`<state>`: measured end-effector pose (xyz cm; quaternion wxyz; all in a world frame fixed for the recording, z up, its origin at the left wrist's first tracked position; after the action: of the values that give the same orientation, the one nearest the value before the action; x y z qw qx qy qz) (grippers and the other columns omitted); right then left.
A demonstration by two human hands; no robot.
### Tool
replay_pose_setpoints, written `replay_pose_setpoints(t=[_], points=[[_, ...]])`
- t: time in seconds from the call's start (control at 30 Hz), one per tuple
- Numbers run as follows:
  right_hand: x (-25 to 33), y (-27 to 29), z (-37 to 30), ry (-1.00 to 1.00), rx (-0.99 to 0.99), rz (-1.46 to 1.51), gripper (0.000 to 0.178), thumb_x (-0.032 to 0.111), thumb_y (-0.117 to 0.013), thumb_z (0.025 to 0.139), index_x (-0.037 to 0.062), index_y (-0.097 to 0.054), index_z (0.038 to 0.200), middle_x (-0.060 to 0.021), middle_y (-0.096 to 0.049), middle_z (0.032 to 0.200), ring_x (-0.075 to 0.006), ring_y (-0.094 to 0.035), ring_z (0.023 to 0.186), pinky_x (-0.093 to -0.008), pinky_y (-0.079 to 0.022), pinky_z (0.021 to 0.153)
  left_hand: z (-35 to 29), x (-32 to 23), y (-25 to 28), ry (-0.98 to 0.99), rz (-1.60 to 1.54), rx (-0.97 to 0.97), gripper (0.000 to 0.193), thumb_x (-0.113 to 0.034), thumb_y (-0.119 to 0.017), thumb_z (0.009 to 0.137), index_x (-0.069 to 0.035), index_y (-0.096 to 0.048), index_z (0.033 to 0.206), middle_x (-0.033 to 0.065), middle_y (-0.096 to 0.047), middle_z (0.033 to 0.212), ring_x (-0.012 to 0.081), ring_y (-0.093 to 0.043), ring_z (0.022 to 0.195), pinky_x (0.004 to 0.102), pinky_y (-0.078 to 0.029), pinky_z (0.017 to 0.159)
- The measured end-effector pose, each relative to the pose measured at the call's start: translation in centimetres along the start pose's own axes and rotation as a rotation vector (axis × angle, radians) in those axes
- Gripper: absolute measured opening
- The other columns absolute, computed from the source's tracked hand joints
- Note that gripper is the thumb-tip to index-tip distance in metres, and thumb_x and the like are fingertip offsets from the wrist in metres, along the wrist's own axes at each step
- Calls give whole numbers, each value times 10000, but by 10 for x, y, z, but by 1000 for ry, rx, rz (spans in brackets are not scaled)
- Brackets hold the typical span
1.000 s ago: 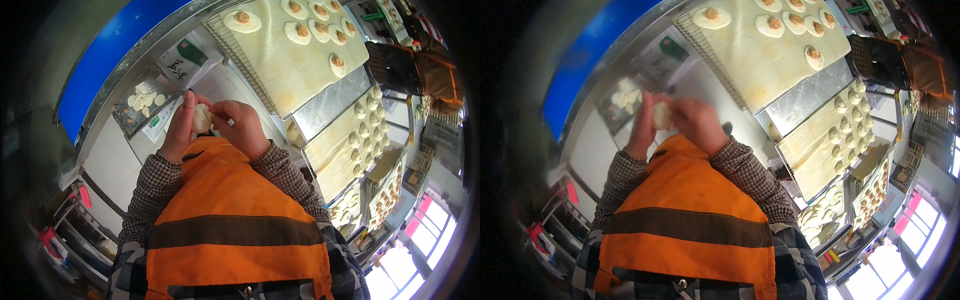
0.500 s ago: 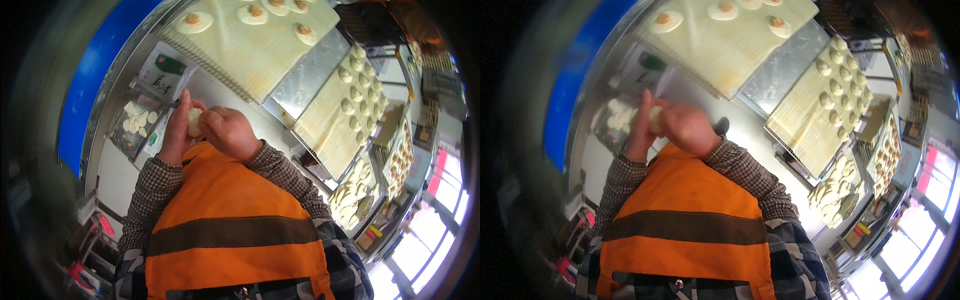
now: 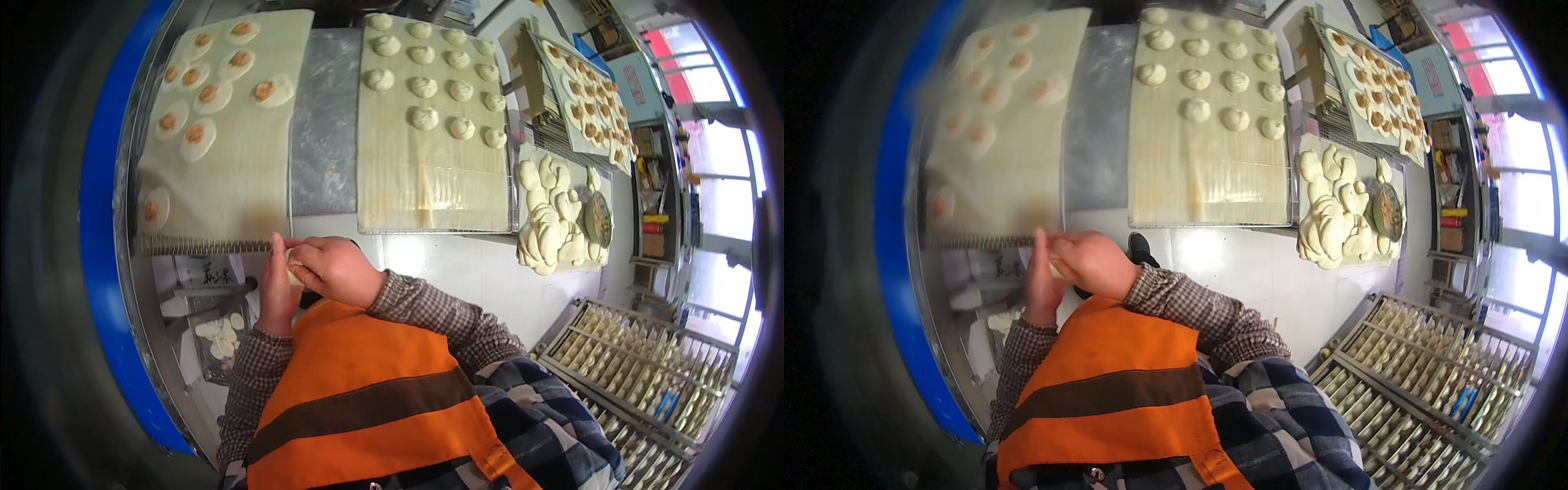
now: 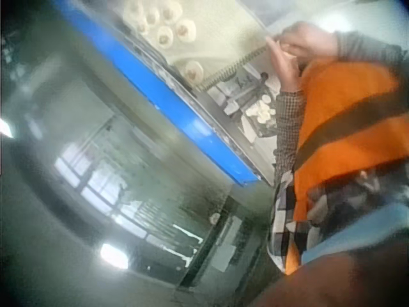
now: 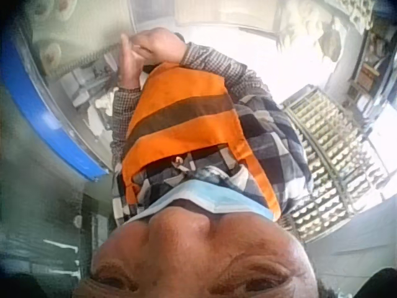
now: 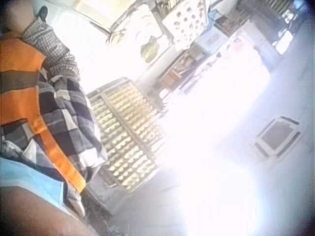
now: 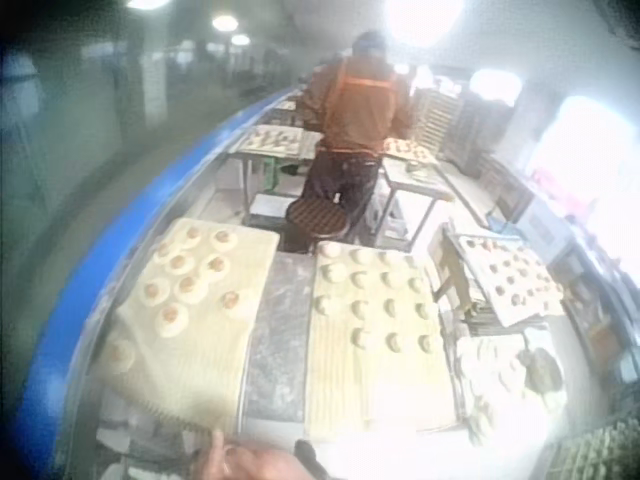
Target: The person places filling onto flattened dough discs, folds the dough around the filling, and seals each bun by hand. The finished buns are placed on a tray and a conveyor belt in a commercial kitchen.
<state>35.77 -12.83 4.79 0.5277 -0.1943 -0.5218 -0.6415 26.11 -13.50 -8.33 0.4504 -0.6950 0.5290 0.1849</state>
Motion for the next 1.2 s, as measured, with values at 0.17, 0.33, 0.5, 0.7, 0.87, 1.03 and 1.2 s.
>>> replay_pose_setpoints(t=[0.17, 0.33, 0.5, 0.7, 0.87, 1.03, 1.2], points=[[-61, 70, -21, -387, -23, -45, 495, 120, -737, 733, 106, -562, 1196, -138, -598, 1066, -319, -631, 794, -384, -522, 695, 63, 25, -81, 133, -50, 99, 632, -594, -331, 979, -27, -558, 1142, 92, -619, 1042, 184, -604, 987, 329, -518, 811], [-141, 130, -15, -446, -155, 57, 490, 109, -727, 739, 68, -560, 1198, -134, -606, 1011, -257, -618, 736, -361, -517, 674, 118, -1, -136, -146, -72, 141, 681, -623, -308, 968, -70, -480, 1326, 128, -584, 1155, 216, -571, 1092, 368, -466, 931], [-269, 155, 14, -525, -335, -333, 448, 88, -677, 746, 35, -572, 1179, -187, -622, 1011, -337, -619, 834, -411, -509, 730, 91, 54, -107, -5, 353, 306, 463, -378, -408, 1012, -33, -511, 1302, 100, -574, 1225, 200, -538, 1125, 365, -436, 956], [-242, 134, 20, -398, -237, -561, 720, 203, -820, 757, -19, -454, 1336, -204, -570, 1235, -304, -586, 1050, -382, -481, 928, 30, 133, -1, 248, 154, 144, 396, -396, -517, 969, -14, -619, 989, 60, -667, 851, 128, -644, 802, 288, -521, 673], [-192, 11, -14, -488, 173, -197, 266, 56, -647, 864, 6, -618, 1124, -78, -664, 961, -123, -594, 660, -258, -500, 594, -116, 192, 213, 66, -190, -662, 238, -292, -559, 922, -56, -590, 932, 45, -618, 843, 144, -615, 774, 281, -507, 679], [-79, -215, -61, -362, 927, 206, 212, 64, -616, 882, -16, -640, 1077, -81, -683, 885, -133, -649, 679, -265, -522, 620, -338, 413, 311, 181, -485, -1234, 232, -171, -547, 845, -93, -452, 648, 75, -487, 547, 188, -484, 423, 354, -376, 329], [24, -381, -117, -343, 1319, 118, 277, 159, -642, 880, -16, -634, 1094, -66, -680, 877, -113, -638, 674, -249, -490, 576, -436, 596, 290, 358, -891, -1355, 253, -297, -556, 861, -50, -574, 909, 115, -602, 708, 246, -586, 583, 420, -504, 514]])
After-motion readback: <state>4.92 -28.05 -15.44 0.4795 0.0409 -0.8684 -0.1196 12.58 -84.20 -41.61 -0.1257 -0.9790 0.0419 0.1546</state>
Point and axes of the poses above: each hand's wrist, its own z-axis towards the middle knuckle, its own y-axis out of the back of the hand, x = y × z, the point moved 10 cm from there along z, towards the middle knuckle
